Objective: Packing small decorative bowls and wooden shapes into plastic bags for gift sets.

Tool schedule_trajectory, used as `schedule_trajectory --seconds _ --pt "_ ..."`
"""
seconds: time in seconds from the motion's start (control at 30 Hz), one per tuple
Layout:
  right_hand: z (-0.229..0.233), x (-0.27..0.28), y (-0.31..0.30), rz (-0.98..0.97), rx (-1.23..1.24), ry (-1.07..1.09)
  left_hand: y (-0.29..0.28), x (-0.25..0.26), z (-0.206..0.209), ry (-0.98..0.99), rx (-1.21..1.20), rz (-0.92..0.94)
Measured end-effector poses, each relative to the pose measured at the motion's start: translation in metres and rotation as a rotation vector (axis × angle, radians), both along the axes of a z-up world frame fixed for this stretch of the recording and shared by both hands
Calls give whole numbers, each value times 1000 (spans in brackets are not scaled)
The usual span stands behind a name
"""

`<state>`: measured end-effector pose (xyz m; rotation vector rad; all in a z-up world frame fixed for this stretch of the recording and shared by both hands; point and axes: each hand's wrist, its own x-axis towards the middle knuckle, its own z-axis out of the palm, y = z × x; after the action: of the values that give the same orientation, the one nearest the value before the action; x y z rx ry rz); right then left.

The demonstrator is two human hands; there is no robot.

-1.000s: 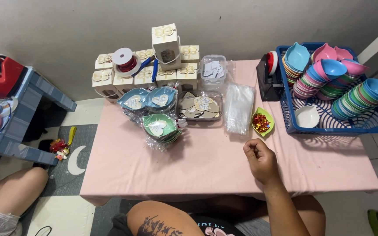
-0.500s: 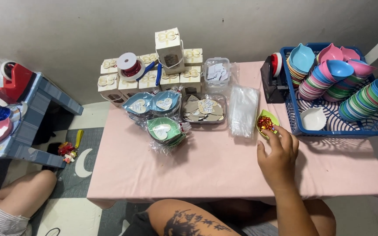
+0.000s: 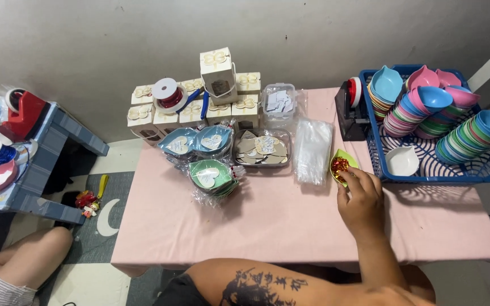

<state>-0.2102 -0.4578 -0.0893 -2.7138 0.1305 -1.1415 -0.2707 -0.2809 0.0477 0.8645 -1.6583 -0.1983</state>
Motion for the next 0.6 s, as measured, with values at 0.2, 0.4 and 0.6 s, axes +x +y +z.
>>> schedule_trajectory --seconds 0.2,0.4,0.6 --pt "6 0 -2 65 68 -15 2 70 6 -607 -151 659" --pt "18 6 9 178 16 -112 35 148 -59 -692 -87 1295" --pt "35 8 26 188 -25 110 45 163 -104 -741 261 1416"
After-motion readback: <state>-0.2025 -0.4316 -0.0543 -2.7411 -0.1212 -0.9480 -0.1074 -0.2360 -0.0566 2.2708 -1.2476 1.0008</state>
